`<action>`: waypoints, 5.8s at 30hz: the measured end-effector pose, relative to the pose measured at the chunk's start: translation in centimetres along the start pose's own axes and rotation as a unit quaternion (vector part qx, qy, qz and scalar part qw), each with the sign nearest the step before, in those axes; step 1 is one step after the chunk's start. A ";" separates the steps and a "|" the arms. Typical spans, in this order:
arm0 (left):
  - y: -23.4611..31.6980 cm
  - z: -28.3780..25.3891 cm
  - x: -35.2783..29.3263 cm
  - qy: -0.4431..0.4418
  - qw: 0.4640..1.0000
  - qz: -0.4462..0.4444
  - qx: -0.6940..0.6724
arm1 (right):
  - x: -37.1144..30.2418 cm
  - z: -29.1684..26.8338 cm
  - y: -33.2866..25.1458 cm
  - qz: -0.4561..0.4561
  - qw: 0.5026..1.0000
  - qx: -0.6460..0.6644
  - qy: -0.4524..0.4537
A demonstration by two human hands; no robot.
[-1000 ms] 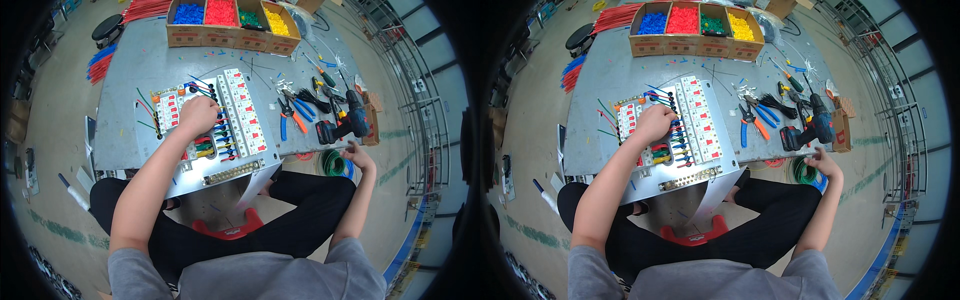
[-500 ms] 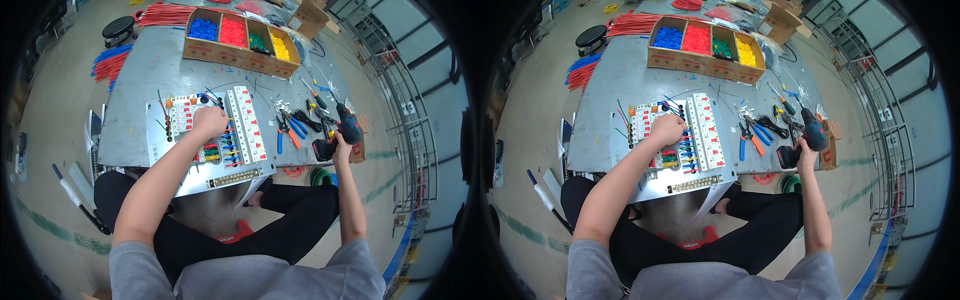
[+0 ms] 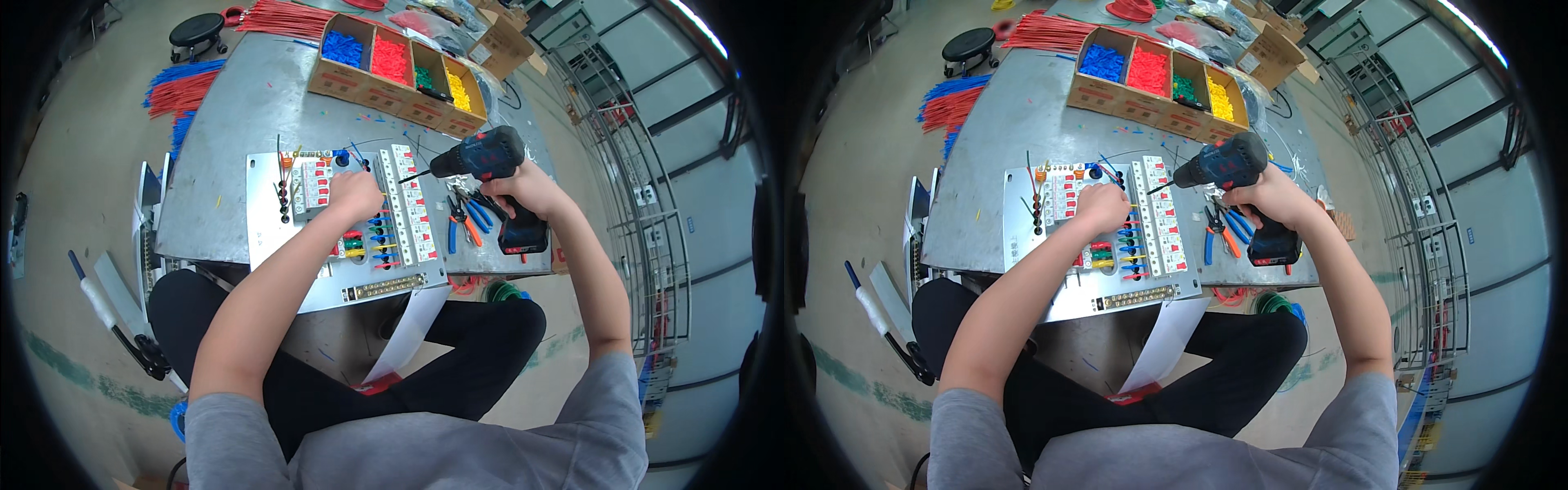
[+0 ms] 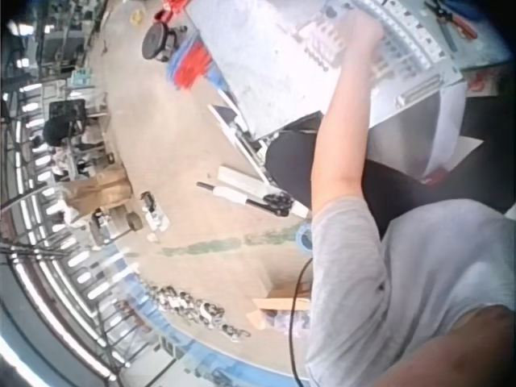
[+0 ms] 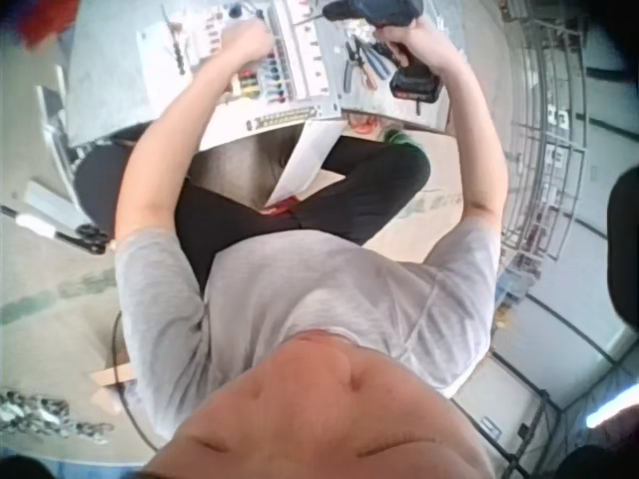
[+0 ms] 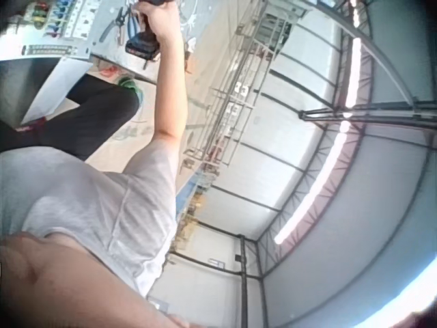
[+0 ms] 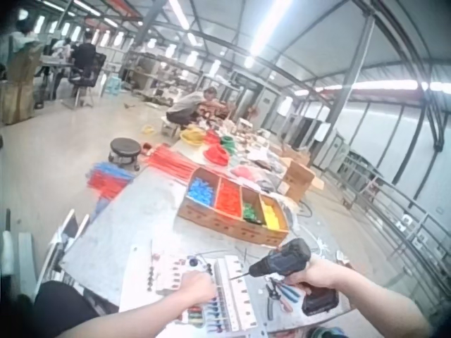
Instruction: The person is assembling an electrical panel by connecting colored wires to circuit breakers and terminal blocks. They use a power drill to tighten screws and organize the wiring on the metal panel.
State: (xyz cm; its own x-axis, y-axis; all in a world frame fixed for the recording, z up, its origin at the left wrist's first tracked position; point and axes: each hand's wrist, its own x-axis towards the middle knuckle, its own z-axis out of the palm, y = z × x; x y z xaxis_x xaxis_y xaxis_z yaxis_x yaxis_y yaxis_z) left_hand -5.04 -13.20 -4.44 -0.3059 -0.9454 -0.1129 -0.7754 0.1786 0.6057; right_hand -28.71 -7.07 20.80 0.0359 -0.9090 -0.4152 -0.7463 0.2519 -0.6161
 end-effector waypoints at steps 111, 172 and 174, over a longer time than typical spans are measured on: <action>-0.4 -4.8 -4.5 0.057 0.959 0.172 0.217 | -8.7 3.4 31.1 0.146 0.987 -0.066 0.028; -1.3 -7.4 -6.0 0.086 0.991 0.093 0.034 | 13.4 11.9 6.1 -0.321 0.933 -0.140 0.086; -2.2 -7.1 -6.3 0.092 0.990 0.105 0.027 | 13.5 12.9 4.7 -0.333 0.927 -0.169 0.041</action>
State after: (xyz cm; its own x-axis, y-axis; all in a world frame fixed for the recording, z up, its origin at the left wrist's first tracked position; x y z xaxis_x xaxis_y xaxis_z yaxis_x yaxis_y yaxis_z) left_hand 2.49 -9.62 0.59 -0.3609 -0.9188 0.1597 -0.7357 0.3857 0.5567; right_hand -23.18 -13.93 3.68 0.5243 -0.8505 0.0425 -0.7421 -0.4808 -0.4670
